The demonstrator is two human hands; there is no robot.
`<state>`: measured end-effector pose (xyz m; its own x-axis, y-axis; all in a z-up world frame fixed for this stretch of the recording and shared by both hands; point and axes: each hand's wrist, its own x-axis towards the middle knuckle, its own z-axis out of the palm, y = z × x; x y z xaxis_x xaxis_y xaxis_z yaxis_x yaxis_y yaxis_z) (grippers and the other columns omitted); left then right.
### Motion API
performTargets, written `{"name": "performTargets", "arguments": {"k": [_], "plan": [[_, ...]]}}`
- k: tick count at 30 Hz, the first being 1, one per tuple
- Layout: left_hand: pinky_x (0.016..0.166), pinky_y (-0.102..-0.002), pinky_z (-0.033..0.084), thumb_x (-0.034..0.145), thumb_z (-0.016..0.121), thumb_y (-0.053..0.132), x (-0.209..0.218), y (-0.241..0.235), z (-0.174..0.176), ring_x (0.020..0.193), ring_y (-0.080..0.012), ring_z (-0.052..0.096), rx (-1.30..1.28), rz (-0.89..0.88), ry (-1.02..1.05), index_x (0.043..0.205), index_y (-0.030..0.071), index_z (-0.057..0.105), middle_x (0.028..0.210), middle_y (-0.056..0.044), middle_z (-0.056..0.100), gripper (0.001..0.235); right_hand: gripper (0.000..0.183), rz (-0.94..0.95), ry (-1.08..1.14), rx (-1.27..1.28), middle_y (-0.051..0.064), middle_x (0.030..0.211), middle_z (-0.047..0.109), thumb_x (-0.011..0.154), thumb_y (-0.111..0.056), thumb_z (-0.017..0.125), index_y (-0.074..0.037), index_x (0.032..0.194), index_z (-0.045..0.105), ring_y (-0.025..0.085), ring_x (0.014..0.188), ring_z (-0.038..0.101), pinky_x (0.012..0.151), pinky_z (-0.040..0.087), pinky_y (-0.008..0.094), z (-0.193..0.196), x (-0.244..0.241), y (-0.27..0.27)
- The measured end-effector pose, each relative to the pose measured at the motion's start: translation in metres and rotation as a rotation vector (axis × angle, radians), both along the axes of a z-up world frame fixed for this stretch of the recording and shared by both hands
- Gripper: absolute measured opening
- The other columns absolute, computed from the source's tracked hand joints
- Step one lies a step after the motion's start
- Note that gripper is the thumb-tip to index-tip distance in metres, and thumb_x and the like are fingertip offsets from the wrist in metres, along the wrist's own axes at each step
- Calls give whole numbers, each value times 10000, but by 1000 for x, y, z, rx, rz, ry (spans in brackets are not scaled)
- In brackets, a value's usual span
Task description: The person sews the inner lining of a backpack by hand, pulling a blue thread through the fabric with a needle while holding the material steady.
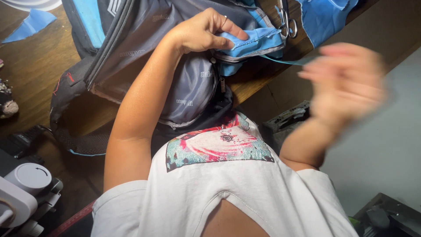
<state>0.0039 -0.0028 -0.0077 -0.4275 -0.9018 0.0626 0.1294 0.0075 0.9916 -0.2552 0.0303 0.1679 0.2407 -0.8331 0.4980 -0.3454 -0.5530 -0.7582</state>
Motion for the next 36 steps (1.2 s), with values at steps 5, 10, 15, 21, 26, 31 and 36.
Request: {"name": "performTargets", "arguments": {"k": [5, 10, 15, 21, 26, 31, 36], "plan": [[923, -163, 544, 982, 698, 63, 1, -1, -8, 1001, -55, 663, -20, -37, 86, 1310, 49, 683, 1181, -26, 738, 329, 45, 294, 407, -70, 139, 941, 662, 983, 76, 740, 32, 986, 739, 223, 814, 636, 735, 541, 313, -71, 32, -16], [1012, -172, 488, 1057, 589, 134, 2, -3, -12, 1087, -53, 637, -46, -81, 109, 1344, 36, 656, 1239, -24, 717, 311, 62, 239, 379, -44, 95, 895, 652, 1052, -27, 669, 4, 1007, 639, 199, 759, 636, 664, 555, 309, -83, 29, -25], [922, -205, 442, 1059, 594, 63, 3, -4, -10, 1004, -74, 595, -201, -20, 18, 1322, 42, 662, 1212, -11, 696, 273, 145, 463, 346, -187, 181, 1007, 660, 1062, 124, 607, 81, 1043, 744, 314, 929, 670, 848, 553, 379, -71, 37, -39], [611, -162, 362, 979, 655, -60, -5, -4, -10, 672, -9, 466, -60, 90, 51, 1094, 115, 635, 807, 56, 596, 211, 133, 598, 498, -156, 135, 1013, 589, 921, 109, 714, 26, 1019, 681, 218, 790, 587, 596, 482, 298, -88, 44, -60], [617, -186, 391, 931, 706, 21, -5, -28, -17, 706, -35, 476, 27, 66, -200, 942, 186, 597, 798, 68, 558, 198, 110, 626, 462, -17, 116, 1022, 608, 951, 105, 729, 19, 1018, 731, 170, 743, 545, 654, 472, 264, -102, 37, -77], [603, -163, 433, 798, 673, -59, -6, -50, -16, 705, -43, 552, 184, -67, -271, 903, 184, 633, 787, 64, 625, 268, 71, 665, 351, 39, 139, 1032, 645, 987, 106, 742, 48, 1027, 730, 174, 743, 516, 669, 465, 265, -123, 29, -87], [741, -166, 479, 1018, 627, 61, 4, -31, 1, 830, -21, 610, -27, -72, -230, 1078, 164, 694, 935, 66, 689, 137, 172, 660, 262, 110, 161, 1052, 655, 949, 127, 653, 52, 1073, 745, 216, 884, 600, 748, 506, 283, -132, 23, -88]]}}
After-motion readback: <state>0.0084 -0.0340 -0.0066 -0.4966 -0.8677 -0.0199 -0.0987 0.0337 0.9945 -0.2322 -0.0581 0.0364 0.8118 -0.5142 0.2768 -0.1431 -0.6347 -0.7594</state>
